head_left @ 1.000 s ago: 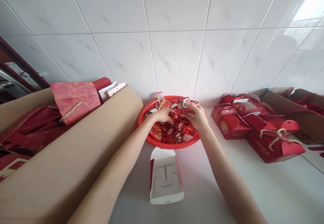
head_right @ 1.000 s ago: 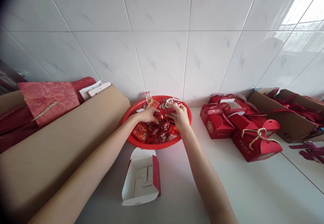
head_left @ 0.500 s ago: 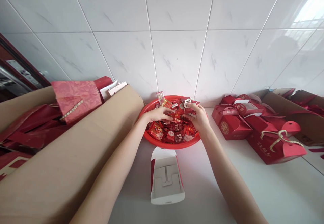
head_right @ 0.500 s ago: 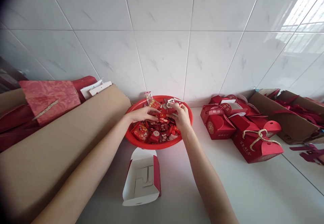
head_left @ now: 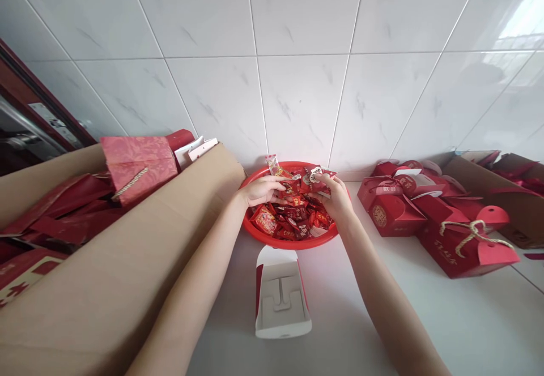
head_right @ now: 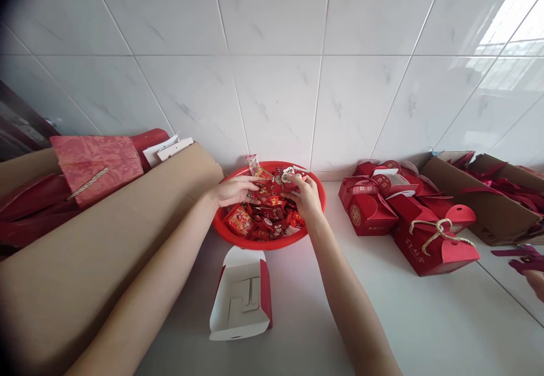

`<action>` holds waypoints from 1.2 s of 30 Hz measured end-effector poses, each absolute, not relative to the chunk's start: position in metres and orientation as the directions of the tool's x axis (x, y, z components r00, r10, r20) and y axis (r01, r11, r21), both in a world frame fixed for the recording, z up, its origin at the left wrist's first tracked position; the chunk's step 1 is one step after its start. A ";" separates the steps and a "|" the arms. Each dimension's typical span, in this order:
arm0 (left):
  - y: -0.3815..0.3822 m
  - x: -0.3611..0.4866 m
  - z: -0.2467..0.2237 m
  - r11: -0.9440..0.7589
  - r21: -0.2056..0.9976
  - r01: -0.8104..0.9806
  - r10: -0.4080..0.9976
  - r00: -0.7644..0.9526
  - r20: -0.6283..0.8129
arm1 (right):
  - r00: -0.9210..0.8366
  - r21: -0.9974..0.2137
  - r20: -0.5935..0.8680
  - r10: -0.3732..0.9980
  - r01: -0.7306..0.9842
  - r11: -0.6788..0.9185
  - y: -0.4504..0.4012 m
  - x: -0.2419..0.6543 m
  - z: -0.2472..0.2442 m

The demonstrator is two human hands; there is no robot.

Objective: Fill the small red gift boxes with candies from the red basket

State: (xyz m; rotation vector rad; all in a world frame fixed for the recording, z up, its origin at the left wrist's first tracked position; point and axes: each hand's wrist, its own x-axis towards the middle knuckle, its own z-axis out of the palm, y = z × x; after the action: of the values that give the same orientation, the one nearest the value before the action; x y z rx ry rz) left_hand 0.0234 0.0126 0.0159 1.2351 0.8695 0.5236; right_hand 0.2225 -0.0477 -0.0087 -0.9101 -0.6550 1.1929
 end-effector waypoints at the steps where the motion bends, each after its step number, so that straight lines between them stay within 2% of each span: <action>1: 0.012 0.023 0.016 0.275 0.956 0.106 0.757 0.589 -0.283 | 0.261 -0.865 -0.032 0.965 -0.491 0.104 -0.048 0.222 -0.009; 8: 0.009 0.021 0.013 0.265 0.962 0.069 0.781 0.570 -0.256 | 0.236 -0.870 -0.031 0.971 -0.485 0.090 -0.049 0.221 -0.006; 15: 0.001 0.024 0.013 0.200 0.980 -0.001 0.838 0.518 -0.170 | 0.226 -0.874 -0.042 0.973 -0.480 0.074 -0.052 0.220 -0.004; 28: -0.002 0.025 0.011 0.117 0.986 0.121 0.885 0.438 -0.159 | 0.220 -0.882 -0.038 0.975 -0.466 0.070 -0.053 0.220 -0.004; 36: -0.001 0.021 0.011 0.017 0.973 0.228 0.878 0.461 -0.124 | 0.217 -0.880 -0.040 0.975 -0.470 0.068 -0.054 0.220 -0.003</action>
State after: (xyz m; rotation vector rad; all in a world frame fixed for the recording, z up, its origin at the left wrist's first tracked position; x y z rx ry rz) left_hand 0.0213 -0.0005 0.0110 1.5032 1.0165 0.6736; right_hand 0.2199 -0.0541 -0.0028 -0.9284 -0.6947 1.2318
